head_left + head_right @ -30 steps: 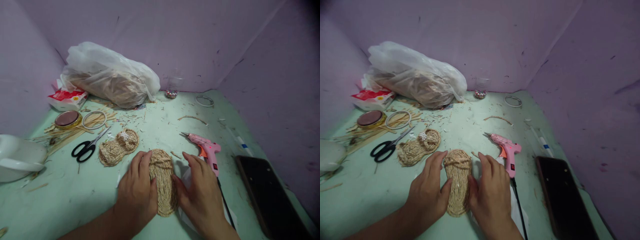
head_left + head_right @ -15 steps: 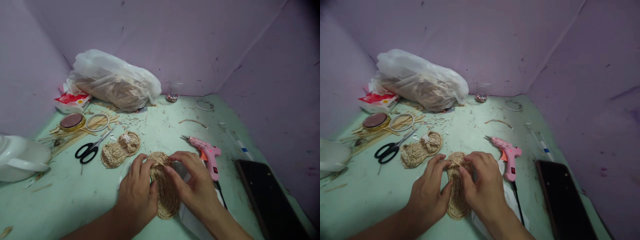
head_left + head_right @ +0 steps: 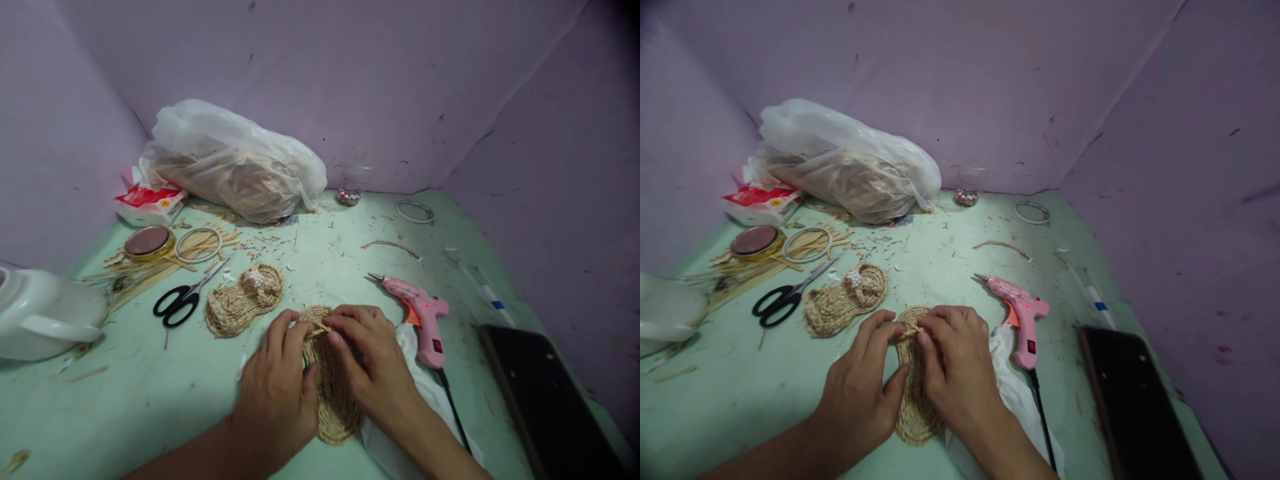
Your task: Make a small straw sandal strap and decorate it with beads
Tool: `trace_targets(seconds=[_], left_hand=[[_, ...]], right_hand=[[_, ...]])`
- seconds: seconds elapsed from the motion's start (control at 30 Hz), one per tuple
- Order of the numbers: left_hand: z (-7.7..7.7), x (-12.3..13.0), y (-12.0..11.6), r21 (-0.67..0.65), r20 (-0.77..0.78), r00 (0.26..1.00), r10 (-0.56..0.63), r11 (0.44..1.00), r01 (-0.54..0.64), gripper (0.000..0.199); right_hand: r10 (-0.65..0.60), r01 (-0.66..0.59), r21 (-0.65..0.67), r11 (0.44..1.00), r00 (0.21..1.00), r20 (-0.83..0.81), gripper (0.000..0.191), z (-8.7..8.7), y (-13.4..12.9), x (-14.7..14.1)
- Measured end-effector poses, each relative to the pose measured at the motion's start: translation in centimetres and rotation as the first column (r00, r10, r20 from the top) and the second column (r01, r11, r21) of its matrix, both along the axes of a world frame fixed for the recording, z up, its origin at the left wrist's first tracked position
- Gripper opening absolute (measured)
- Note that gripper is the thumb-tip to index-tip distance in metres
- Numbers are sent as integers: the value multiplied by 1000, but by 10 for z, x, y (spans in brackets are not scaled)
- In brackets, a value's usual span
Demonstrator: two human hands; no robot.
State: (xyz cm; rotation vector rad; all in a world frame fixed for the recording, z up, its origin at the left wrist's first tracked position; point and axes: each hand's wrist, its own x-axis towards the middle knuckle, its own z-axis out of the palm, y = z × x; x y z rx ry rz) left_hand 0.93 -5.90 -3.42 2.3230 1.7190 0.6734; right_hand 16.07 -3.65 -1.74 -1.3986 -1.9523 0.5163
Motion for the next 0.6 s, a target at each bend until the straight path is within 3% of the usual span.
trace_targets(seconds=[0.3, 0.47, 0.6], left_hand=[[-2, 0, -2, -2, 32, 999, -10, 1000, 10, 42], [0, -5, 1, -19, 183, 983, -29, 999, 33, 51], [3, -12, 6, 25, 331, 943, 10, 999, -19, 44]], right_hand=[[-14, 13, -25, 1000, 999, -31, 15, -4, 1, 0], [-41, 42, 8, 999, 996, -76, 21, -2, 0, 7], [-152, 162, 66, 985, 979, -135, 19, 13, -1, 31]])
